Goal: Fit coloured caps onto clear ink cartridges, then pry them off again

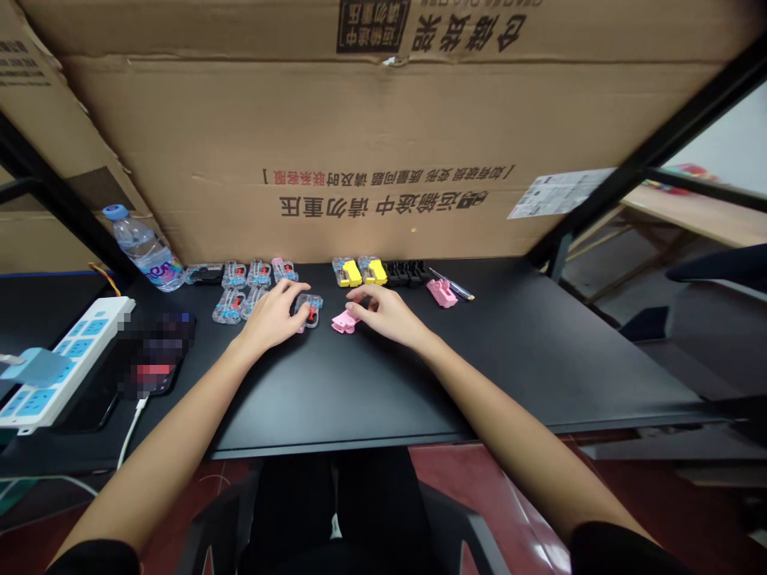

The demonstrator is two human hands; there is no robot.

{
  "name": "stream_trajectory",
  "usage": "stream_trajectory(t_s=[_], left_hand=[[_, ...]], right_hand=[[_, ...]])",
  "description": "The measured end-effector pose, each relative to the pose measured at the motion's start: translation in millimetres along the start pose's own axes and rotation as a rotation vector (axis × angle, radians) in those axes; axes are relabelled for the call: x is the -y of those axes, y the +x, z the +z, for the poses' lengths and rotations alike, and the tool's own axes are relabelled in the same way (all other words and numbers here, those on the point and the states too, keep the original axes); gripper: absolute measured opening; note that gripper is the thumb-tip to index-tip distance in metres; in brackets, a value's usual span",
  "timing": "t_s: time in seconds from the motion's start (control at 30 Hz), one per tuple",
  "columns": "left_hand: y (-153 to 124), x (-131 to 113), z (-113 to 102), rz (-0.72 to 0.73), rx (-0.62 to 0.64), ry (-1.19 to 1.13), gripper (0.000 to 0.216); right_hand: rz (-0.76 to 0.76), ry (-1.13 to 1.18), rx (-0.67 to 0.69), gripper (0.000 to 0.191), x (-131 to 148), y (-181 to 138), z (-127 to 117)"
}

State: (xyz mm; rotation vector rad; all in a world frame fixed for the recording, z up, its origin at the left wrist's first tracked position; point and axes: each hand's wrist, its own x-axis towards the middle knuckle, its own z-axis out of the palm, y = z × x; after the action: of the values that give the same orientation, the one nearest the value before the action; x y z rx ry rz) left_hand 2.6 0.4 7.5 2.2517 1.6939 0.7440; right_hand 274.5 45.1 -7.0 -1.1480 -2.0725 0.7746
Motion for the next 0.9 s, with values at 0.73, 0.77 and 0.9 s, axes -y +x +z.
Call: stream_trajectory(t_s=[0.73,0.77,0.9], left_hand=[[3,5,21,0.136,-0.009,-0.307,0.053],[3,5,24,0.112,-0.021,-0.374,0.054],[6,-1,28,-0.034,-0.014,-0.709,0.057]], right_hand=[[-0.165,-0.123,0.27,0.038,0,-1,-15],[-0.163,-0.12,0.262,0.033,1,-1,-14],[-0.115,-0.066,0.174,0.029,7,-2,-11]])
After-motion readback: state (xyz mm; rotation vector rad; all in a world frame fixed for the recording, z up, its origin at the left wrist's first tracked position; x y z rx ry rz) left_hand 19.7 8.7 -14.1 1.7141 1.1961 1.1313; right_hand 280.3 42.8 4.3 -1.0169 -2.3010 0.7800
